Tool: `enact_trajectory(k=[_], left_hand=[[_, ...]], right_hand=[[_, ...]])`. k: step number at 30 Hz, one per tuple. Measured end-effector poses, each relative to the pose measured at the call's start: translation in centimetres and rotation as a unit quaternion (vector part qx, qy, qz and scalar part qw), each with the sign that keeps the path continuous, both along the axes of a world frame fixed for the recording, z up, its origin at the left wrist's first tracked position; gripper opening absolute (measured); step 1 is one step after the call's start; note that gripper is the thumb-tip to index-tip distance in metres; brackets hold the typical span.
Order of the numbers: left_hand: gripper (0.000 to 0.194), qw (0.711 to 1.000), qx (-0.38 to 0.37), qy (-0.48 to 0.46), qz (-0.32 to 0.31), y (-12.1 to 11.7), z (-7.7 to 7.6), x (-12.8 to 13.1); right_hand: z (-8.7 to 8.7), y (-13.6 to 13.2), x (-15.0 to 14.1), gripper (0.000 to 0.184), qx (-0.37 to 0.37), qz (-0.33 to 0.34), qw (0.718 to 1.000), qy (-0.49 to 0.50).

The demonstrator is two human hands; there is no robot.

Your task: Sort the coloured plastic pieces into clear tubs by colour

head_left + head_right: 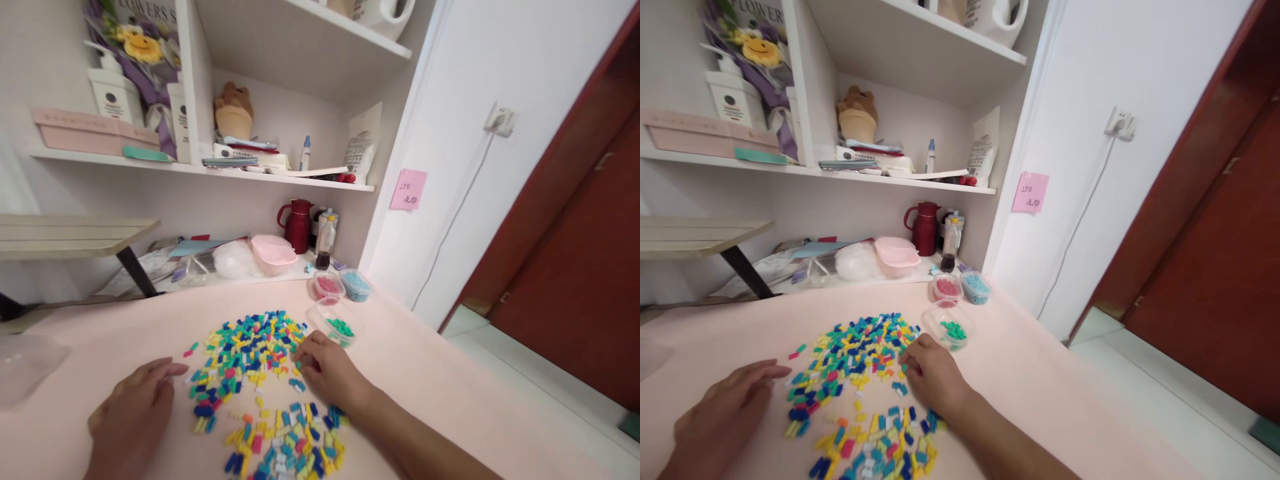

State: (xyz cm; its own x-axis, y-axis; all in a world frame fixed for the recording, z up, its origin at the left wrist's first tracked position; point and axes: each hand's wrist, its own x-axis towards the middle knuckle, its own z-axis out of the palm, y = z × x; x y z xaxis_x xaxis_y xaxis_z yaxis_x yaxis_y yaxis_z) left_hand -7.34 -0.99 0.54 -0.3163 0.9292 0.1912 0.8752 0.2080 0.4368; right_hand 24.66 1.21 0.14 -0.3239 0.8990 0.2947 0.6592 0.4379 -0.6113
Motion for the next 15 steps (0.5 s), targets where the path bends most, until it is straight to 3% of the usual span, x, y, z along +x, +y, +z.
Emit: enact_trajectory(k=[15], left_hand=[[0.04,0.999,-0.034,0.001,0.006,-0.3,1.2,0.8]], right_hand=[[1.2,-1.0,-0.2,0.024,0.0,-0.017,0.997,-0.077]])
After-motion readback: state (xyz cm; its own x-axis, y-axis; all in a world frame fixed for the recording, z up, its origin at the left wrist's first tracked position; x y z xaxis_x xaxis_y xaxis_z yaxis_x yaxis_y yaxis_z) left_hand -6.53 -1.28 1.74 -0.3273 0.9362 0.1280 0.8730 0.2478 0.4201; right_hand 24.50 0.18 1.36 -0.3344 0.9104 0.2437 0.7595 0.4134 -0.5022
